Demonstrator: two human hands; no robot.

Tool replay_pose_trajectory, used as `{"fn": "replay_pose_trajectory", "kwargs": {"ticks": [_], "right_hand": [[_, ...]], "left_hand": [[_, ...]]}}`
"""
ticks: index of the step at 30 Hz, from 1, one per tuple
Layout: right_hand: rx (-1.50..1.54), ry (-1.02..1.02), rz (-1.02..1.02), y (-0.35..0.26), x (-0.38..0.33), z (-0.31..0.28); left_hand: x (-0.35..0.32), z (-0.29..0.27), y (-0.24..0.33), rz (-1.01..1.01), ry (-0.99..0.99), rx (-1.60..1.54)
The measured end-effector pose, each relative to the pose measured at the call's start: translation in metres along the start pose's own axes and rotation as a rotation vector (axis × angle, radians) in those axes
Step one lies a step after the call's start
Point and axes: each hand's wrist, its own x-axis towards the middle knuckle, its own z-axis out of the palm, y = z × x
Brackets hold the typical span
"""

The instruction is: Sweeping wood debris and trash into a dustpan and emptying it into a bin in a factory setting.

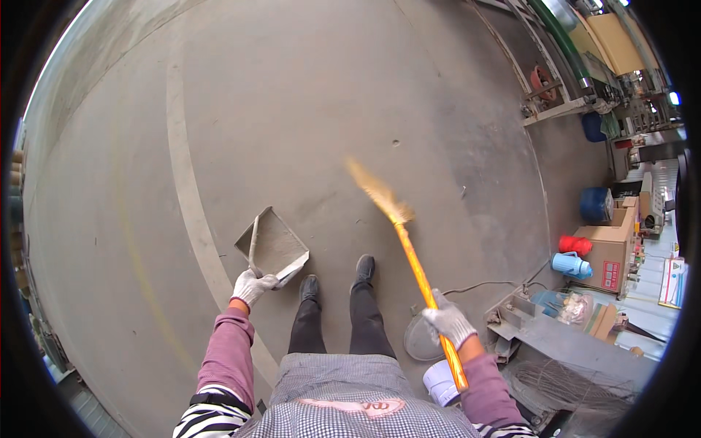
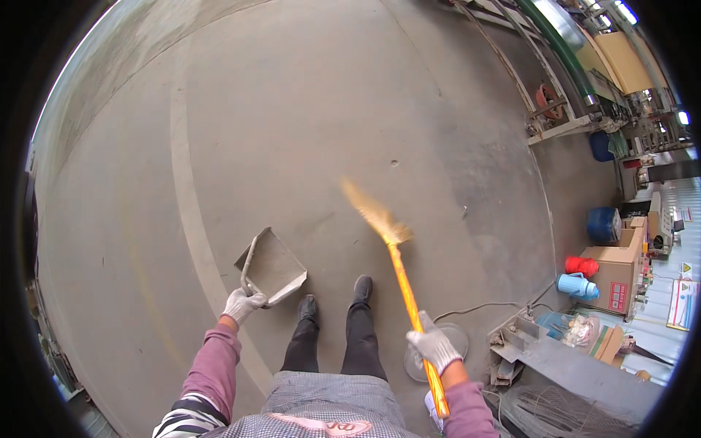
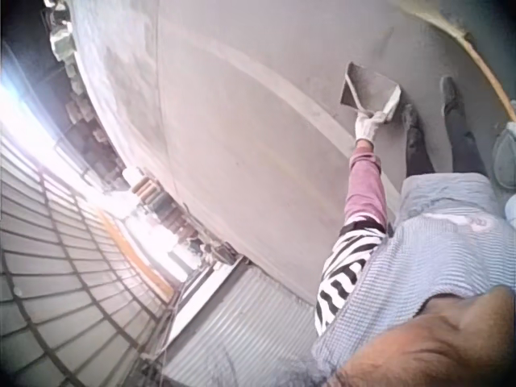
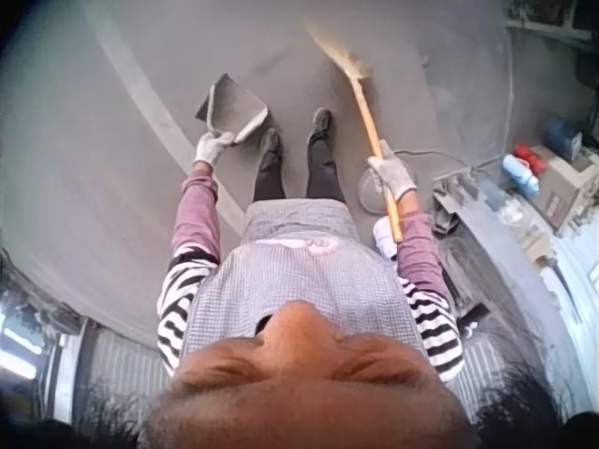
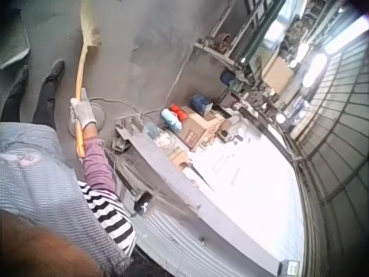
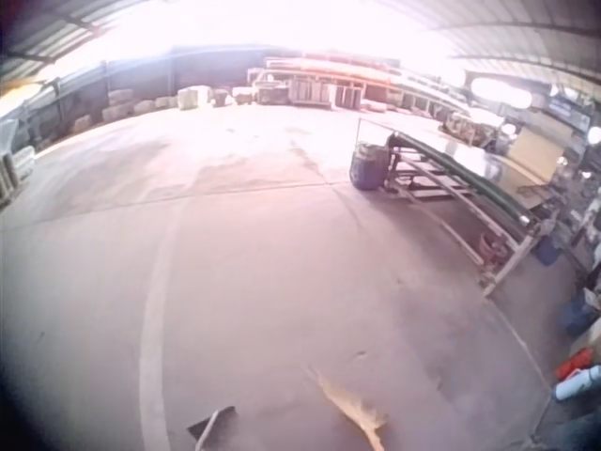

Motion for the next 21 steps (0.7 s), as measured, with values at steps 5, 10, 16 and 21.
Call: {"fn": "replay_pose_trajectory", "kwargs": {"ticks": [5,10,16,21], "right_hand": [[0.32,-0.193,-0.015,0.001,0.066,0.052],[0.06,-0.41,-0.029,0.02,0.049,0.107],[-0.013,-0.346,-0.418,0.083,0.012,0.013],[0.519,-0.346,-0.195,0.076,0.001,-0.094]], "left_hand": [[0.047,0.0,-0.013,0.114,-0.093,0.097],[0.026,0.013,0.0,0.255,-0.072,-0.432],[-0.001,-0.001,0.082,0.168,-0.161,-0.349],[-0.064,-0.019,0.191,0.229,-0.015,-0.432]]}}
